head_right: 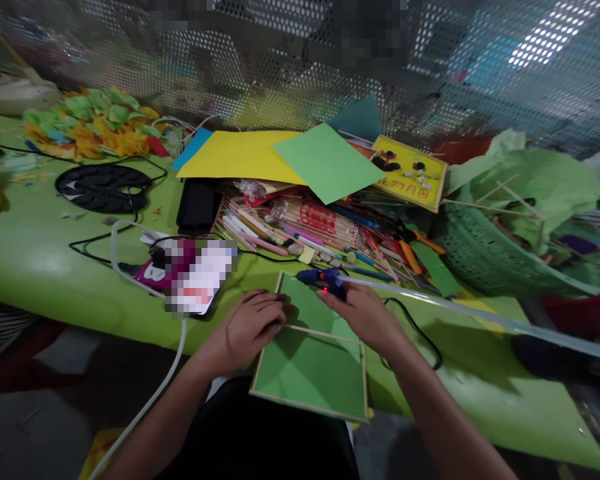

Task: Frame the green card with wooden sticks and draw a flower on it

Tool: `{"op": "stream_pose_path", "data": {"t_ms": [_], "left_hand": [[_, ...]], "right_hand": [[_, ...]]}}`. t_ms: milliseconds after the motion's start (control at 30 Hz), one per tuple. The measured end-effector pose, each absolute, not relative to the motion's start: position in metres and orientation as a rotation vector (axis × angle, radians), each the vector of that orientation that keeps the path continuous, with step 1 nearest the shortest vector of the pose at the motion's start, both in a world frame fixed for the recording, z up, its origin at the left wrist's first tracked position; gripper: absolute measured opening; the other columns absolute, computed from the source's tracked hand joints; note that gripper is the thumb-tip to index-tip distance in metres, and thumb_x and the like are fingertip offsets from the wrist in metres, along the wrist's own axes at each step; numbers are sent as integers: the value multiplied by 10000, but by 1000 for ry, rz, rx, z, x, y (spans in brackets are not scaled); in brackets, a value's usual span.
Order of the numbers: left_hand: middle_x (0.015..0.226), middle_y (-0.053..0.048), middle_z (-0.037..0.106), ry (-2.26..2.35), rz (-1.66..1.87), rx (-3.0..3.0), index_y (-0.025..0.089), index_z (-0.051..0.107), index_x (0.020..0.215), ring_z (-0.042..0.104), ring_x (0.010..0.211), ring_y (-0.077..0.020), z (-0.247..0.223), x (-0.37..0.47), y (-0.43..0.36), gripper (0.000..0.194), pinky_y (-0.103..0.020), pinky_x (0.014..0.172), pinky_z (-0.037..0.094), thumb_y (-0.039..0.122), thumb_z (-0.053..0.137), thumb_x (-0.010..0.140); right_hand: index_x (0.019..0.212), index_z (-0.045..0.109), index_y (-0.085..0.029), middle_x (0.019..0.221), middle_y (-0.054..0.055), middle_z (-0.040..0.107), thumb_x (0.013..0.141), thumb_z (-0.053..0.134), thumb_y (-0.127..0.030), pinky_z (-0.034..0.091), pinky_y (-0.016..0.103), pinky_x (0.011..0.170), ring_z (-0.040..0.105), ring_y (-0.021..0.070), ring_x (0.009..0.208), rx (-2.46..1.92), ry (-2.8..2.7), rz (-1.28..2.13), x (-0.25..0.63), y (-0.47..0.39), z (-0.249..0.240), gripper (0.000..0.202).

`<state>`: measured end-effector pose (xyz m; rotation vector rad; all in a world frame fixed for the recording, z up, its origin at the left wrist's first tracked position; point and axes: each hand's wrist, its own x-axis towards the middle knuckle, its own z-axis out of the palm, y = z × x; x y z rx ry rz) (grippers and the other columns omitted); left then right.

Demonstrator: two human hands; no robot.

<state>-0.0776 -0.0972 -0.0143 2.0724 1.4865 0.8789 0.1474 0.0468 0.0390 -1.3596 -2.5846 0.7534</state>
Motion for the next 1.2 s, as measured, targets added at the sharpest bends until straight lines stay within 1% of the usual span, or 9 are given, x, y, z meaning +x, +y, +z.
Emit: {"op": "stream_pose_path", "data": {"t_ms": [200,300,467,533,633,700,833,1033,1200], "left_hand": [[1168,-10,744,1477,915,2071,236,605,983,598,1299,-185,-16,-78,-97,115,-408,1145,369,134,554,992],[1162,-15,742,1476,914,2067,231,606,984,605,1283,-186,-16,-77,-97,109,-409,1142,373,142,545,1002],[1158,-7,736,1490,900,2071,230,595,981,592,1299,-182,-16,-78,-97,106,-415,1165,356,130,563,989],[1163,-9,736,1486,899,2074,233,596,982,595,1299,-184,-17,-78,-97,109,-420,1160,364,130,561,990],[1185,-17,735,1474,907,2073,237,604,996,597,1296,-188,-17,-78,-97,108,-425,1150,375,144,549,1002],[1194,-15,736,1472,913,2069,237,606,1001,595,1299,-191,-17,-78,-97,104,-430,1152,371,151,547,1007],[1189,-19,737,1472,915,2074,229,607,992,601,1294,-200,-17,-78,-97,102,-444,1155,362,149,547,1008],[1169,-27,742,1472,934,2077,232,608,987,607,1287,-200,-17,-78,-98,109,-427,1138,375,145,546,1007],[1188,-18,737,1475,937,2083,230,601,988,605,1292,-190,-17,-79,-98,103,-421,1145,373,139,555,1003]], "right_hand": [[668,619,-245,763,90,717,911,478,-658,506,405,726,677,298,764,-1426,-2627,686,156,48,39,499],[654,618,-243,740,88,707,917,477,-660,498,395,719,668,286,744,-1435,-2641,647,159,48,40,512],[803,700,-228,884,105,762,933,488,-639,509,401,796,706,310,867,-1397,-2626,723,151,46,40,481],[805,700,-226,904,113,764,934,485,-632,510,405,808,710,317,890,-1405,-2632,713,151,46,40,476],[687,643,-234,801,106,732,933,465,-652,507,400,757,694,302,808,-1444,-2659,633,159,47,40,517],[645,613,-240,755,95,713,932,453,-666,498,384,713,675,284,754,-1462,-2663,594,166,48,40,538],[658,622,-240,749,93,710,919,455,-674,482,361,676,666,273,729,-1500,-2633,622,166,47,42,533],[724,655,-226,834,107,744,927,465,-623,481,370,754,691,293,821,-1459,-2617,717,156,45,43,485],[633,573,-239,785,103,723,928,460,-644,459,351,699,662,267,756,-1461,-2637,635,162,47,39,514]]}}
